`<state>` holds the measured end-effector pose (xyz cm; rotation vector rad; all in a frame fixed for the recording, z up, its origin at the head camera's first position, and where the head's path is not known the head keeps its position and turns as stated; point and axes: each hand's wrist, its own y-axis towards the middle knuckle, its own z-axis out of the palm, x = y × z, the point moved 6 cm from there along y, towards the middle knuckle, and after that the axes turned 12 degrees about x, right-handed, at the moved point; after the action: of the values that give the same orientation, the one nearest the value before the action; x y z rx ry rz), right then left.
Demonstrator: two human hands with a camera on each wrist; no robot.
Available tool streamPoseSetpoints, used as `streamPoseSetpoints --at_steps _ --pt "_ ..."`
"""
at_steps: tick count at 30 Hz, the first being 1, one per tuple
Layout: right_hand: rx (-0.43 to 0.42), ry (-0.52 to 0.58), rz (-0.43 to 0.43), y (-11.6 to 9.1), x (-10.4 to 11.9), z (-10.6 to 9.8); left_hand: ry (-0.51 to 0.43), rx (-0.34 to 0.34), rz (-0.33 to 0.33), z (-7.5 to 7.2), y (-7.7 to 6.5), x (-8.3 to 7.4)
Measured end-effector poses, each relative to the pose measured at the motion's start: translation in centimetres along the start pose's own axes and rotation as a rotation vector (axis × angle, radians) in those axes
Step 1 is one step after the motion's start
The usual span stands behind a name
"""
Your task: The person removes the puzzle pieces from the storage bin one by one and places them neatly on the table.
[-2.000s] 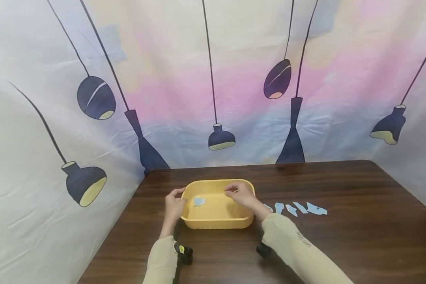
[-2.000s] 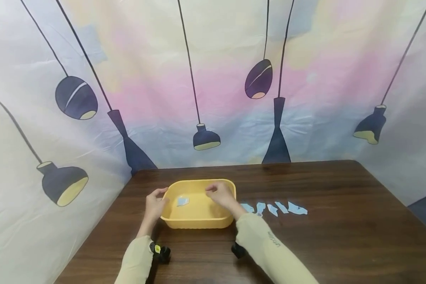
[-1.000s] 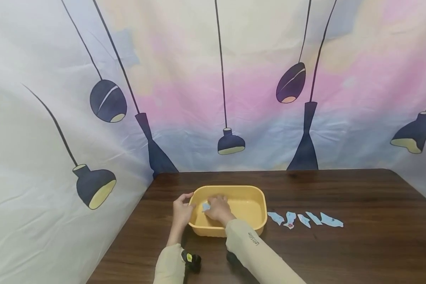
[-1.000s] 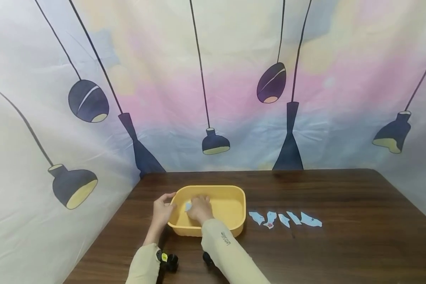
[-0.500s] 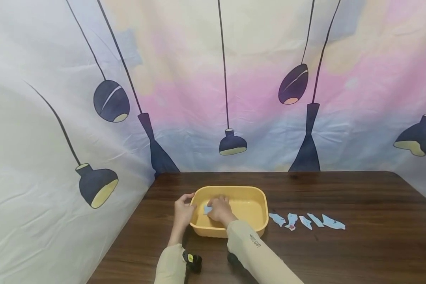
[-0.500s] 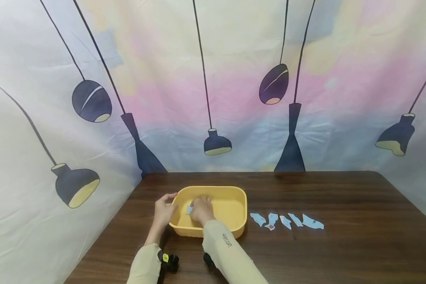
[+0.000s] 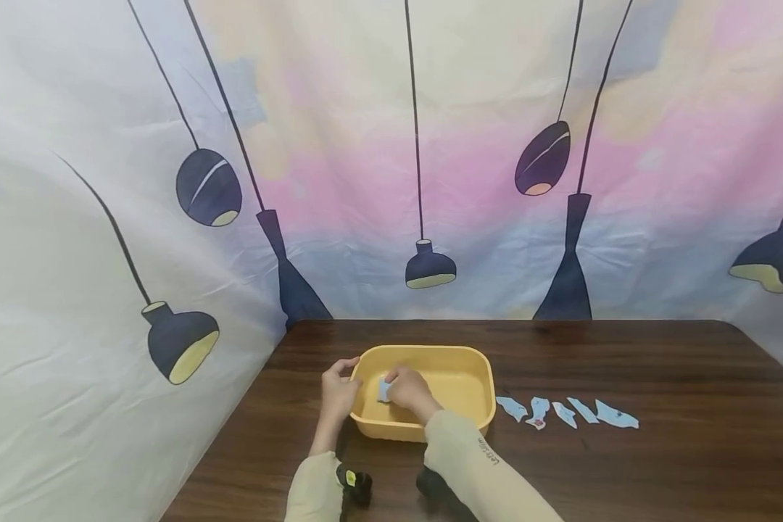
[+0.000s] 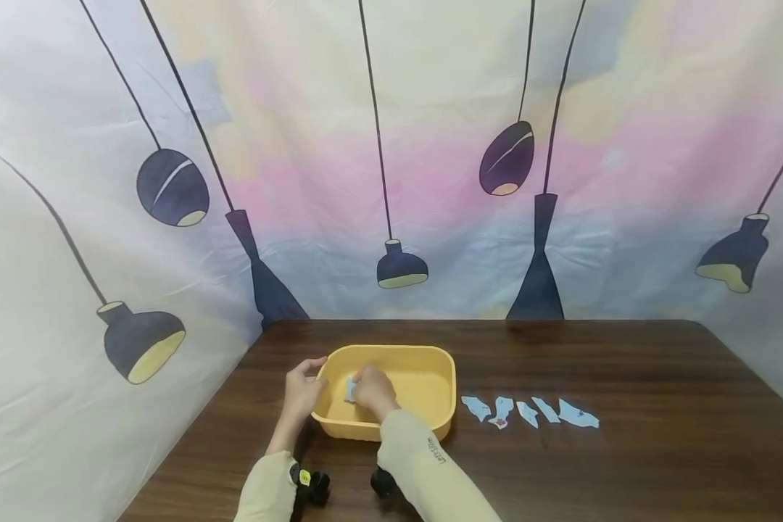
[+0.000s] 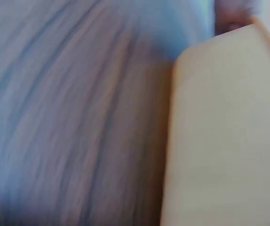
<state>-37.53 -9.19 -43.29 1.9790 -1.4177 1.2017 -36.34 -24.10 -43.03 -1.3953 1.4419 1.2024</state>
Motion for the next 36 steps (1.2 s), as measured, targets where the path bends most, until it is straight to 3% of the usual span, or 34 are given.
streamPoseSetpoints --at_steps 5,12,16,19,28,36 --pt "0.004 0.230 -0.033 -0.8 -0.9 -1.5 0.004 -0.007 0.003 0.5 0.4 0.2" --pt "-0.076 0.302 -0.100 -3.5 -2.1 -5.5 0.030 -0.037 0.002 0.0 0.3 0.2" --pt "-0.138 0.425 -0.111 -5.7 -3.5 -8.7 0.026 -0.037 -0.001 -0.2 0.4 0.3" --pt "-0.189 0.453 -0.082 -7.4 -5.1 -11.6 0.029 -0.027 0.014 -0.3 0.6 0.2" --pt "-0.249 0.328 -0.028 -12.2 -11.4 -19.0 0.049 -0.021 -0.009 -0.7 0.3 0.2" --pt "-0.261 0.132 0.106 -16.3 -17.7 -24.2 0.063 -0.013 0.010 -0.2 0.3 0.0"
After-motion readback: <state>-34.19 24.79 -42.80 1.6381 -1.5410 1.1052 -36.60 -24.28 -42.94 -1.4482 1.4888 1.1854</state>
